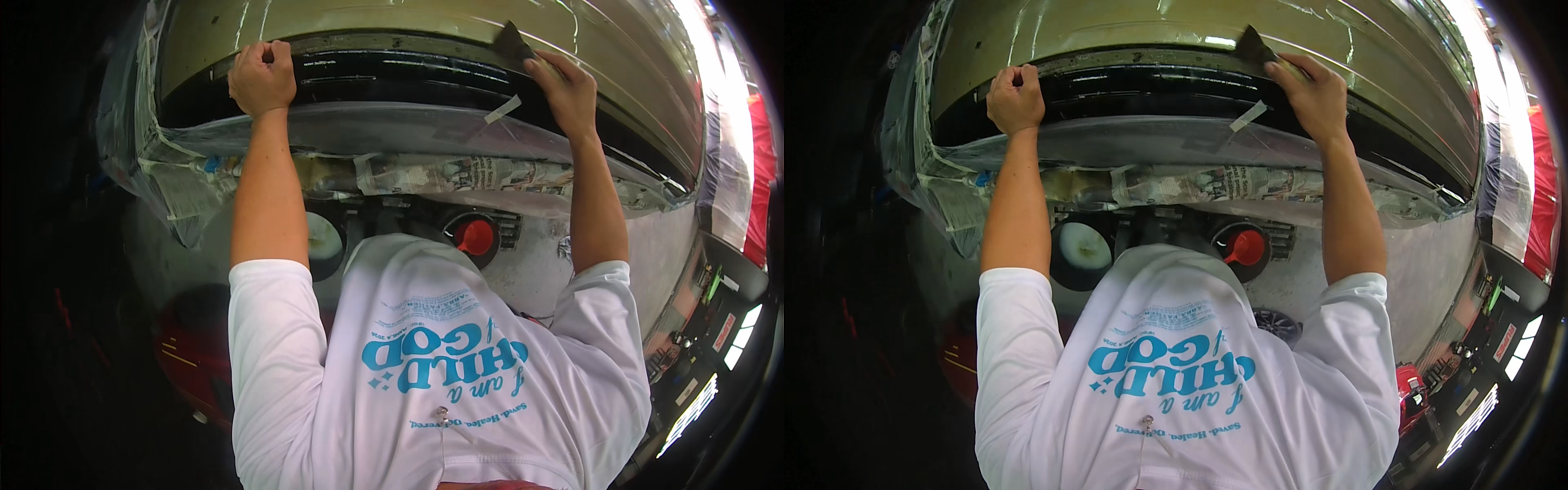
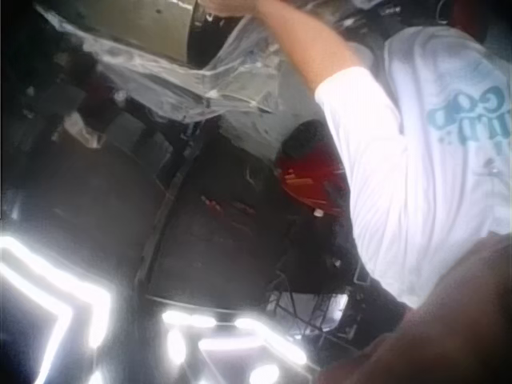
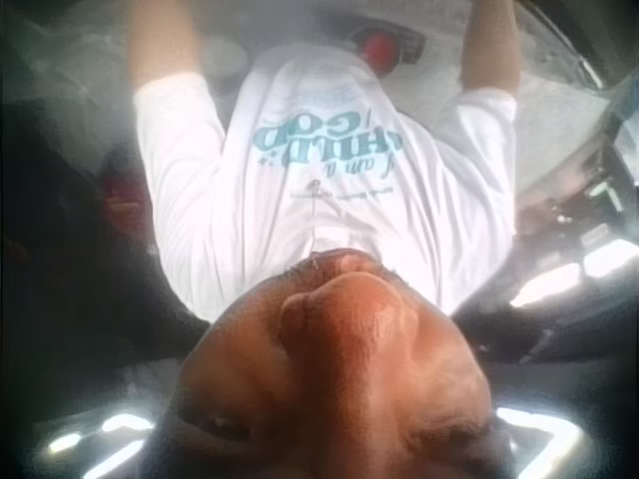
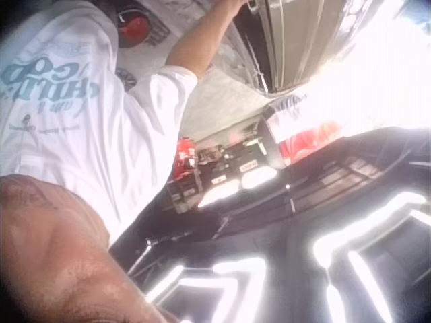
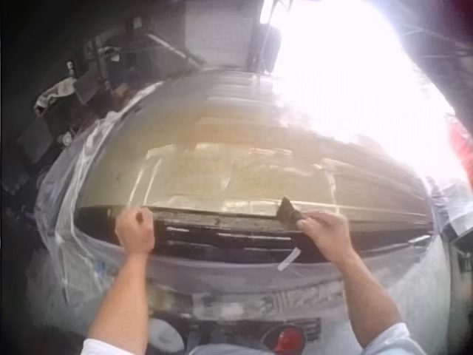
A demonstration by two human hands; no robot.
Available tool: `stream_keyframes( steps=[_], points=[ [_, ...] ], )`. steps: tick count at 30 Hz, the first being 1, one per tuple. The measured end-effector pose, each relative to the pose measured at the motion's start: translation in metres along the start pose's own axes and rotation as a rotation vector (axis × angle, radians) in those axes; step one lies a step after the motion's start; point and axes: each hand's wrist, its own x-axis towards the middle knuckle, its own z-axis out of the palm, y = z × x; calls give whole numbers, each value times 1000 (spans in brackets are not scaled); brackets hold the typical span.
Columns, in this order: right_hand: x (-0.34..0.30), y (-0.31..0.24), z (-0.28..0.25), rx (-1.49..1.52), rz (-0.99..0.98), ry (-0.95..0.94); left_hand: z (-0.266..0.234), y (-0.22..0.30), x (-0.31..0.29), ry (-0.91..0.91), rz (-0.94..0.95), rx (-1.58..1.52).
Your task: The person uses a small brush to apply black paint along the edge of a car hood. The hood is partially masked with newspaper and plastic. The person repeatedly dips the brush into a red container and paints the same narrow strip.
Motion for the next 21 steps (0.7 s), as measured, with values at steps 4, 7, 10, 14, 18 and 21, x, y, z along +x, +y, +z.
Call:
stream_keyframes(
  steps=[4,7,10,14,18,21],
  points=[
    [2,-11,7,26,15,-42,-4,-2,-4,-30,-34,-1],
    [5,-7,10,-22,-76,0,-1,1,-5,-3,-11,1],
    [2,-32,21,-31,-93,-60,-5,-4,-3,7,-36,18],
    [1,-12,5,11,-67,-47,-3,-2,0,-21,-34,6],
    [-3,-8,18,11,-257,23,-4,-3,-2,-74,-52,-25],
    [-5,-19,29,-42,-395,72,-3,-6,-5,-46,-39,-8]
  ],
)
